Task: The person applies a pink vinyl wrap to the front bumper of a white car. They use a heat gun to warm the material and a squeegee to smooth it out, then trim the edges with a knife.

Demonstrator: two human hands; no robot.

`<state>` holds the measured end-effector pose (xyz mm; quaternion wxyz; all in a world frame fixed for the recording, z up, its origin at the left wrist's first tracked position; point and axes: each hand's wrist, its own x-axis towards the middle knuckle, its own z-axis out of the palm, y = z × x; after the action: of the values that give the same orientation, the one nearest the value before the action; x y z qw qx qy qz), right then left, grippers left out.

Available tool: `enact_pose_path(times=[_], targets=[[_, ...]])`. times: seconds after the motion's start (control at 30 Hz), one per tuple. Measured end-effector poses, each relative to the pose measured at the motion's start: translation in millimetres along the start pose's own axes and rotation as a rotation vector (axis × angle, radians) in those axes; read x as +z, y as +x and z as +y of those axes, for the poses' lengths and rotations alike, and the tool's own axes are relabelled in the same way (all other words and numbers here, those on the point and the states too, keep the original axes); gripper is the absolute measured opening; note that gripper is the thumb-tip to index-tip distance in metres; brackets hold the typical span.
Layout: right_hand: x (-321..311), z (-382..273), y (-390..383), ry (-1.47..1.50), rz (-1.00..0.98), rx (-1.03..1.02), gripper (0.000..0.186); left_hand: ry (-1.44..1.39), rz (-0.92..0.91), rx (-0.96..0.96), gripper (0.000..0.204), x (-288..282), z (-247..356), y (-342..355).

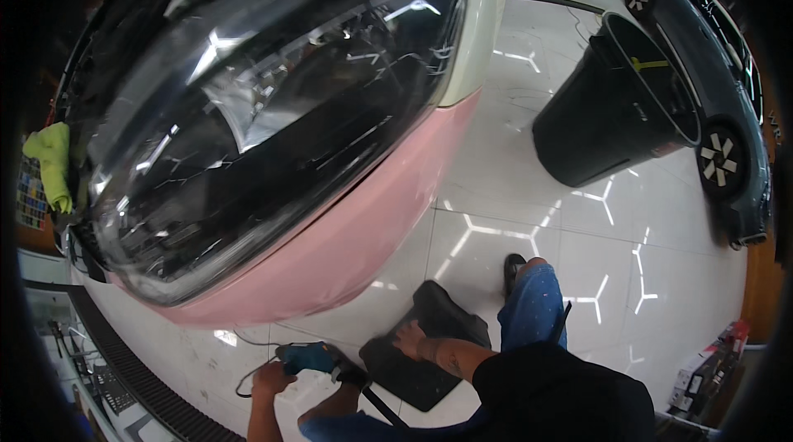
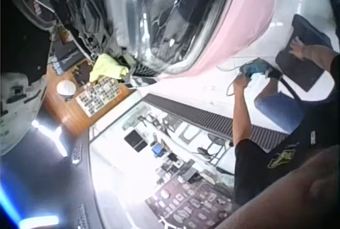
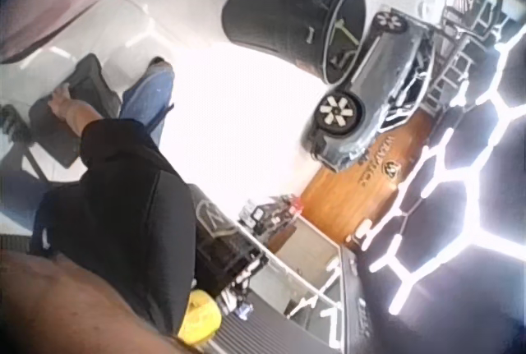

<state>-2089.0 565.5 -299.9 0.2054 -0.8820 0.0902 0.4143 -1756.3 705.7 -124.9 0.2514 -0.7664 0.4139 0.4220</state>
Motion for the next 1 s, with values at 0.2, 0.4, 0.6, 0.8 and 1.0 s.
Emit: enact_pose_path(times=[0.2, 0.4, 0.6, 0.8, 1.0], targets=[[27, 53, 60, 0.193, -0.316, -0.243, 0.104, -0.084, 0.138, -0.057, 0.071, 88, 71, 127], [77, 131, 170, 0.738, -0.561, -0.435, 0.098, -0.183, 0.326, -0.153, 0.071, 112, 178, 238], [126, 186, 112, 0.242, -0.437, 0.077, 0.07, -0.244, 0.269, -0.311, 0.079, 206, 209, 287], [135, 234, 61, 0.162, -0.406, 0.109, 0.058, -0.446, -0.066, -0.248, 0.059, 219, 248, 309], [154, 246, 54, 0.151, -0.257, -0.017, 0.061, -0.352, -0.34, 0.35, 0.055, 193, 323, 276]])
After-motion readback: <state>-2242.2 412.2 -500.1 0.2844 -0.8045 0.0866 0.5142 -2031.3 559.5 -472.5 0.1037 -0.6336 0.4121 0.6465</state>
